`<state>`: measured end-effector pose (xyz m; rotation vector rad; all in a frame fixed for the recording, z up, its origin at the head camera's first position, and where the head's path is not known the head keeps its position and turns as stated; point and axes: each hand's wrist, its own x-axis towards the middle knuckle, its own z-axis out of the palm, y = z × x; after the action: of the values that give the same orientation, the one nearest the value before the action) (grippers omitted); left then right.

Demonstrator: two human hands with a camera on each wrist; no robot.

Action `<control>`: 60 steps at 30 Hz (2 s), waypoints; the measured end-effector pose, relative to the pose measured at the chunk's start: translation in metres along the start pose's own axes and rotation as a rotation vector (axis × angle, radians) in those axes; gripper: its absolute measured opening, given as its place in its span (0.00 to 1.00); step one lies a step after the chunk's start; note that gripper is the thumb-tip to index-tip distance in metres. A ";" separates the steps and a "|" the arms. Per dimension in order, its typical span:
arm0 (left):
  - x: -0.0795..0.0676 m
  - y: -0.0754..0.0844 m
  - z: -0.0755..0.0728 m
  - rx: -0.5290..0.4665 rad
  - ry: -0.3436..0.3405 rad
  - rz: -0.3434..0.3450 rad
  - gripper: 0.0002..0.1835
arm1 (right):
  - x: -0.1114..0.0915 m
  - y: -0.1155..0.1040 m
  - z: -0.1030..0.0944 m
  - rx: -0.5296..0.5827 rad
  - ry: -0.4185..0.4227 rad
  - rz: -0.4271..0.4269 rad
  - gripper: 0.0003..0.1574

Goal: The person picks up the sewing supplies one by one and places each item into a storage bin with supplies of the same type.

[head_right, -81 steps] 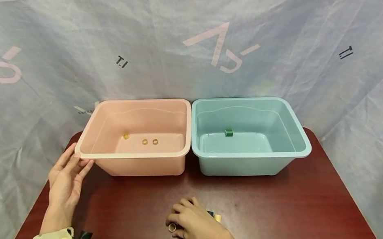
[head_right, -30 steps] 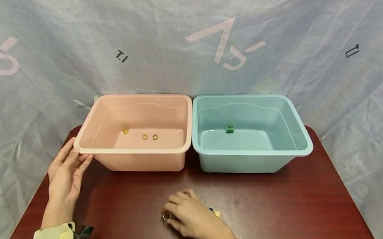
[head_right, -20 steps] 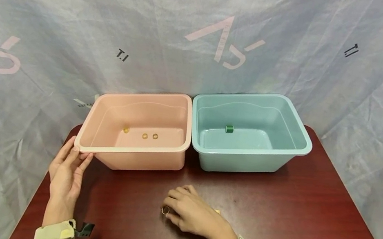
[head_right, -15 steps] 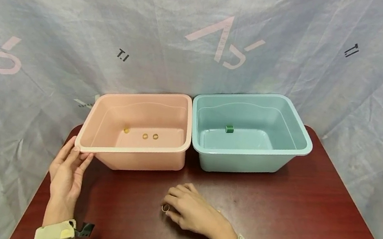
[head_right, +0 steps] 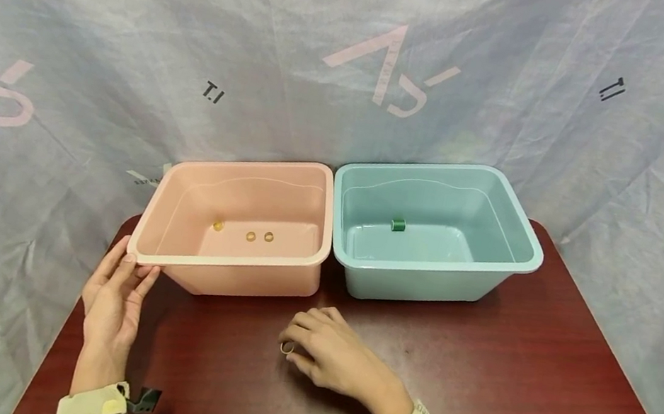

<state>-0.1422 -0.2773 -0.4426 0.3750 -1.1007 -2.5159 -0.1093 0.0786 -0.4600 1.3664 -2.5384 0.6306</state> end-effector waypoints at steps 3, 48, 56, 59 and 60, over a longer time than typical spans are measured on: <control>0.001 -0.001 -0.001 -0.006 -0.004 0.004 0.25 | 0.003 0.002 -0.003 -0.001 0.013 -0.007 0.11; 0.004 -0.004 -0.001 0.009 -0.023 0.022 0.25 | 0.045 0.005 -0.080 -0.034 0.081 -0.016 0.10; 0.002 -0.002 0.001 -0.015 -0.030 0.023 0.24 | 0.059 0.013 -0.093 -0.029 0.046 -0.013 0.08; 0.002 -0.001 0.002 -0.013 -0.018 0.016 0.25 | 0.065 0.021 -0.095 -0.010 0.037 -0.018 0.09; 0.002 -0.001 0.002 -0.009 -0.014 0.015 0.25 | 0.068 0.023 -0.095 -0.001 0.036 -0.019 0.09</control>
<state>-0.1445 -0.2766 -0.4422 0.3458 -1.0932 -2.5133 -0.1696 0.0823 -0.3576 1.3653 -2.4942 0.6441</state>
